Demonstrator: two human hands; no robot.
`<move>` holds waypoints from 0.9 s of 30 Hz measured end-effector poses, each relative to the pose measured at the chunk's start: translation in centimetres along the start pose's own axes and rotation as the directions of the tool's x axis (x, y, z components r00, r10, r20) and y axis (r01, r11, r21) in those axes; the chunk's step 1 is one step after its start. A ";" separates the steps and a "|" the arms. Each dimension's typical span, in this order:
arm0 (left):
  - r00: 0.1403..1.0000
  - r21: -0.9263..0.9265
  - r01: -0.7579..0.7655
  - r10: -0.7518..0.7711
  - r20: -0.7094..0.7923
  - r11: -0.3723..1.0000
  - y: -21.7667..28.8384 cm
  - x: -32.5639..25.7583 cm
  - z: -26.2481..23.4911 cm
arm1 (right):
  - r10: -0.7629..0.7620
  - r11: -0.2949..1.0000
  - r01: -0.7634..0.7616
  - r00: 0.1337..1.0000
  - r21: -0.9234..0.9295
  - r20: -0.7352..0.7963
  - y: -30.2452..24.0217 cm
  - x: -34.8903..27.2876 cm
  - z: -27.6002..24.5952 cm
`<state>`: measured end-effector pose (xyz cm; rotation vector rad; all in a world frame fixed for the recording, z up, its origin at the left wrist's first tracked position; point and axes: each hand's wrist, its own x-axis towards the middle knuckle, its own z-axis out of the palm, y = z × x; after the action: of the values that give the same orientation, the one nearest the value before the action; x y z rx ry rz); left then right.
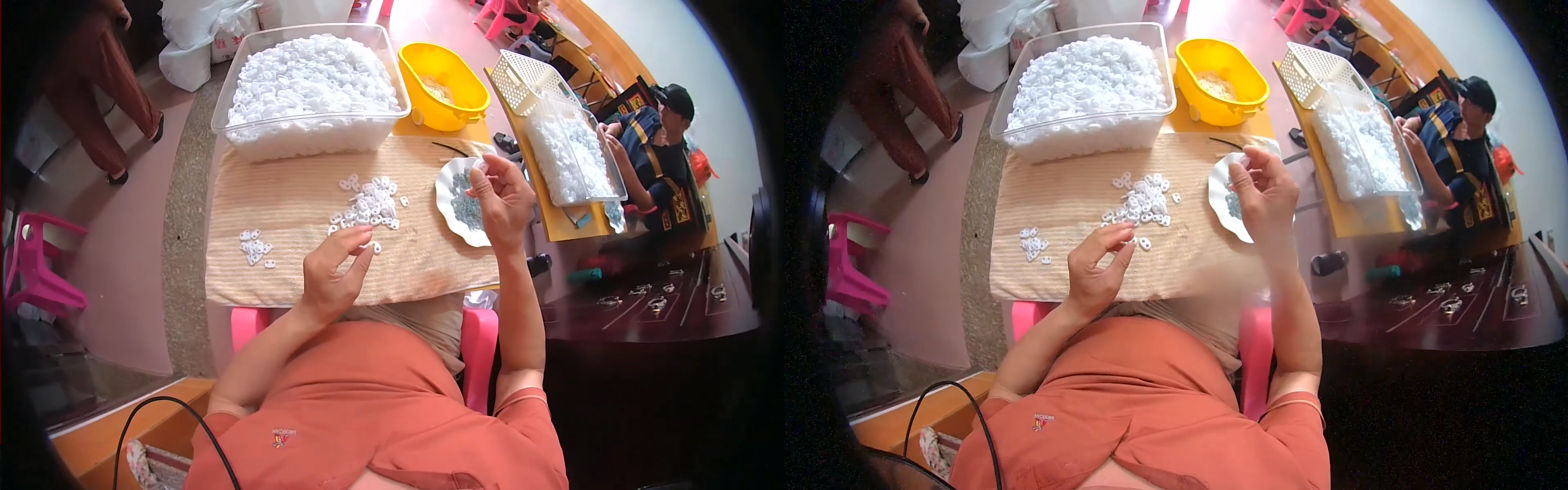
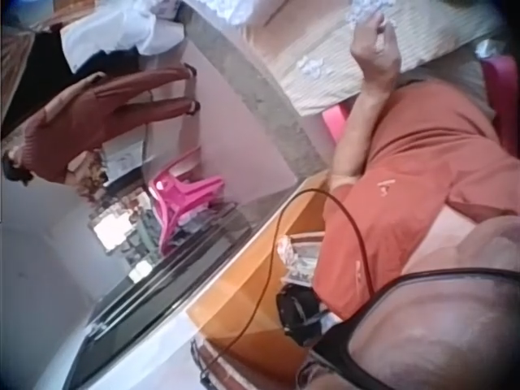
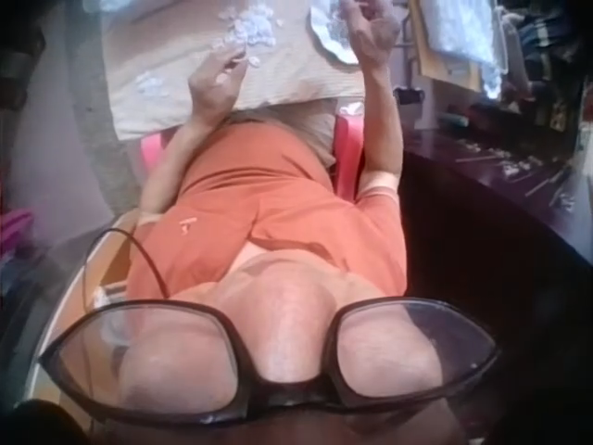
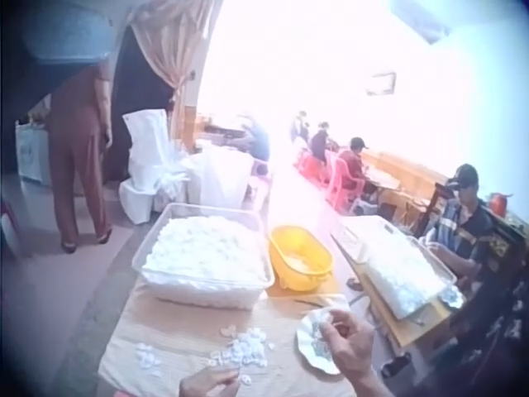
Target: Assembling small white plastic components at a workbench.
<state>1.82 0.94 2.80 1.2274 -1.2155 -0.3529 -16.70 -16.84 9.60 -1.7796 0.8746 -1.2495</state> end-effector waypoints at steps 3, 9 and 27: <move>1.000 0.007 -0.009 0.009 0.004 1.000 -0.1 0.0 -0.1 | -0.107 0.993 0.105 0.994 -0.060 -0.020 -0.7 1.2 0.0; 1.000 0.033 -0.016 0.016 0.008 0.999 -0.2 -0.2 -0.2 | -0.347 0.913 0.308 0.931 -0.267 -0.114 -3.2 4.2 0.6; 0.998 -0.023 0.067 -0.067 -0.015 0.997 -1.8 0.1 -0.3 | 0.016 0.870 0.219 0.883 -0.441 0.470 3.7 6.0 1.7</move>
<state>2.81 0.34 1.39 1.2515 -1.1554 -0.4044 -13.74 -23.37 8.54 -2.4229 0.8601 -0.6308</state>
